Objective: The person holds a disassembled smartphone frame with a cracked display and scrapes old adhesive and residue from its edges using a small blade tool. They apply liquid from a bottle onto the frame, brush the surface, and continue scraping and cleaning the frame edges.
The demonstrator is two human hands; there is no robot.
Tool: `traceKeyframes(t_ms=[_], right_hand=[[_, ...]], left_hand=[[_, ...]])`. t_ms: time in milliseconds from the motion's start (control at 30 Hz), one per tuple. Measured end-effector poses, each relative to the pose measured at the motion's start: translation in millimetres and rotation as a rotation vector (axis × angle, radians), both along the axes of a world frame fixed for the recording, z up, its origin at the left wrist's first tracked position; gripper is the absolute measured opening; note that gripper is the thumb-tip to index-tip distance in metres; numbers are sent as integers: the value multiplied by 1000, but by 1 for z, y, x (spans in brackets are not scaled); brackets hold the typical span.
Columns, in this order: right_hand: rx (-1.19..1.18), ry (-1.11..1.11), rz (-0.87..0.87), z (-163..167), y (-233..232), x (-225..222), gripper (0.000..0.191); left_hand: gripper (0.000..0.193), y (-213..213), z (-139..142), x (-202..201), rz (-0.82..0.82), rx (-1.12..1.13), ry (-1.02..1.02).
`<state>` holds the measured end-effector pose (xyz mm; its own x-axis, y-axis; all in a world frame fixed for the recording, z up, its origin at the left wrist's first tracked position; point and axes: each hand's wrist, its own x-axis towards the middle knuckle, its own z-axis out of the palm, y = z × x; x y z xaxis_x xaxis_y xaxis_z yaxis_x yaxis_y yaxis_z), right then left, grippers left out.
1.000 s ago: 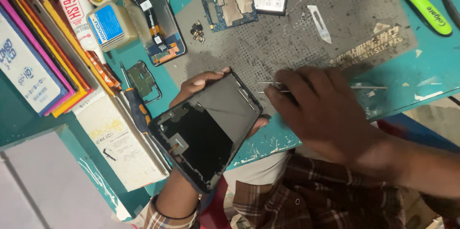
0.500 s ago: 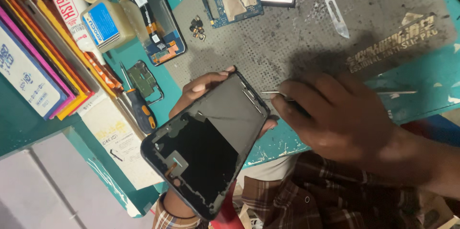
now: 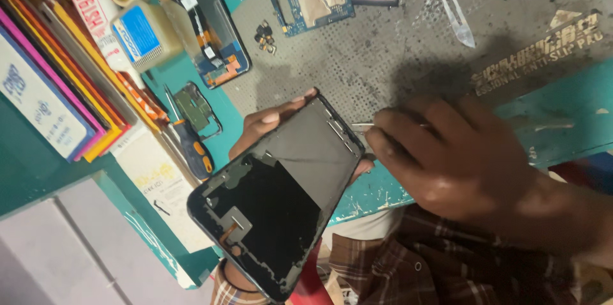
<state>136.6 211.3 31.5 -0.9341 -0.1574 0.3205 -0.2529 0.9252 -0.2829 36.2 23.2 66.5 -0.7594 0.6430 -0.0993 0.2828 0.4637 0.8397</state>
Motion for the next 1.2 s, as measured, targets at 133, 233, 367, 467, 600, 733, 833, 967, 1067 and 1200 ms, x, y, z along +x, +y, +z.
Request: traceKeyframes(t_ms=[133,233,367,467,600,733,833,967,1067,1200], right_hand=[[68,-16,-2,0,-2,1,31],[89,-13,32,0,-2,3,29],[125,-44,77,1,-1,3,29],[140,-27,74,-1,-1,-1,31],[188,0,70,0,0,-1,31],[163,-31,96,4,1,-1,30],[176,-8,107,6,2,-5,28],[232,25,85,6,4,-14,45],[244,23,102,7,5,-14,50],[176,-6,119,7,2,-3,27]], left_hand=[[93,-1,-1,-1,-19,-70,112],[96,-4,-2,-2,-76,-133,187],[92,-4,-8,3,17,118,54],[95,-7,-12,3,16,45,85],[92,-12,-15,1,35,56,-35],[95,-11,-21,-2,11,128,39],[95,-10,-22,-1,-2,104,123],[96,-12,-17,-1,-45,8,182],[94,-11,-19,-3,-26,81,127],[94,-11,-23,-3,-46,77,212]])
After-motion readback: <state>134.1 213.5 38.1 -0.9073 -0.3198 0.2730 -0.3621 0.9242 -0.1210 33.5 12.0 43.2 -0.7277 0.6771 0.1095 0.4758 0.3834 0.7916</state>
